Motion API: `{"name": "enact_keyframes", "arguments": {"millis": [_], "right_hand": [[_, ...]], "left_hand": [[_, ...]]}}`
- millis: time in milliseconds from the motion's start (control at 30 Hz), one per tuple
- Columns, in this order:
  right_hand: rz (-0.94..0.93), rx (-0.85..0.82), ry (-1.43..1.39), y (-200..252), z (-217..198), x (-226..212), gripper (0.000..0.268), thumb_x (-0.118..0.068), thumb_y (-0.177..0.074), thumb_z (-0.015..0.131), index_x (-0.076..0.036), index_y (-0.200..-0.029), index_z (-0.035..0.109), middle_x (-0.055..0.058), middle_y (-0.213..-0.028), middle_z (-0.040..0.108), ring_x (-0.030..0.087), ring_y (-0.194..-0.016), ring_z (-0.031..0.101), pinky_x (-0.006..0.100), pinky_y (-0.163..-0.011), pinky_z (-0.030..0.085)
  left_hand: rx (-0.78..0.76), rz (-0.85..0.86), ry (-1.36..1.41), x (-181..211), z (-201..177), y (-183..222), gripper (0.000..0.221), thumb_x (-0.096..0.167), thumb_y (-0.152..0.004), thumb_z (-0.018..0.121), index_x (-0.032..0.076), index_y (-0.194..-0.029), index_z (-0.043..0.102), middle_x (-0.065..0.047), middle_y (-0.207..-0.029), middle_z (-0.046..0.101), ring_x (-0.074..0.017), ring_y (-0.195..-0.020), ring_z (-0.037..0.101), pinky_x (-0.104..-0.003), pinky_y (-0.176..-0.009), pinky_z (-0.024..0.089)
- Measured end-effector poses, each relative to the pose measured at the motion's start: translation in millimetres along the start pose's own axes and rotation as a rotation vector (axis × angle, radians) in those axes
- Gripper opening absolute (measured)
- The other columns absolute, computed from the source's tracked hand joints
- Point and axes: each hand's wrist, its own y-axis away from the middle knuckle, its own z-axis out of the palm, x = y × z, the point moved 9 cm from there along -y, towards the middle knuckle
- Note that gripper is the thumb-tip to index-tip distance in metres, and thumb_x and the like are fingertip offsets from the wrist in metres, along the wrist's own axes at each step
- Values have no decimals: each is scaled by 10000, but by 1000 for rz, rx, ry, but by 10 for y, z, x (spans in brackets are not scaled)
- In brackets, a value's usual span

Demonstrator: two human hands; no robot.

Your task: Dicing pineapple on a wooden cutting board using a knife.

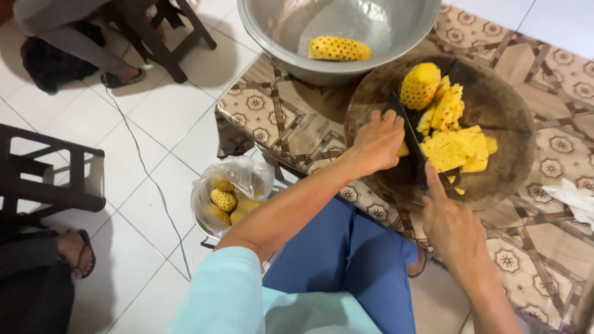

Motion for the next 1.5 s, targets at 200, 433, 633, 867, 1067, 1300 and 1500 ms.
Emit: {"name": "enact_keyframes", "arguments": {"millis": [200, 433, 633, 867, 1067, 1300, 1500], "right_hand": [[-57, 148, 187, -100, 10, -77, 575, -218, -1114, 345, -268, -1679, 253, 80, -667, 650, 172, -507, 581, 256, -450, 479], [7, 126, 42, 160, -211, -89, 616, -239, -1047, 404, -296, -1647, 279, 185, -721, 702, 415, -611, 662, 522, -594, 521], [-21, 131, 51, 241, -131, -130, 637, -232, -1071, 421, -214, -1677, 225, 86, -575, 614, 229, -421, 537, 392, -425, 490], [11, 65, 202, 239, -161, -160, 690, -245, -1045, 443, -292, -1684, 186, 105, -635, 651, 305, -522, 622, 451, -524, 537], [-43, 74, 283, 138, -71, -103, 720, -240, -1029, 465, -278, -1692, 187, 59, -516, 582, 225, -405, 512, 381, -410, 461], [-28, 43, 291, 117, -75, -73, 790, -264, -1013, 468, -337, -1703, 89, 98, -572, 592, 293, -408, 568, 436, -432, 492], [-123, 244, 522, 107, 1, -54, 747, -374, -1007, 511, -304, -1692, 220, 43, -590, 627, 163, -339, 579, 312, -337, 470]], "left_hand": [[113, 112, 165, 155, -86, 188, 460, 10, -626, 715, -85, -1049, 560, -265, -1085, 536, -527, -1118, 502, -526, -800, 586], [-141, -22, 125, 87, -91, 209, 960, 459, -711, 966, 0, -1361, 429, -169, -1344, 485, -371, -1238, 462, -489, -977, 527], [-184, -6, 99, 51, -164, 199, 883, 293, -757, 932, 22, -1428, 424, -129, -1332, 505, -323, -1201, 510, -461, -929, 535], [-179, 41, 99, 78, -141, 188, 723, 199, -776, 898, 22, -1343, 486, -115, -1260, 521, -300, -1139, 527, -425, -898, 549], [-96, 94, 132, 3, -165, 219, 798, 314, -760, 920, -15, -1337, 477, -159, -1244, 529, -360, -1138, 539, -462, -856, 563], [64, 482, 150, 37, -216, 408, 930, -236, -792, 545, 89, -1612, 248, -104, -1703, 200, -276, -1596, 101, -482, -1307, 172], [133, 527, 239, -99, -136, 392, 606, -47, -1071, 408, 74, -1631, 209, -83, -1715, 211, -262, -1616, 138, -488, -1337, 141]]}}
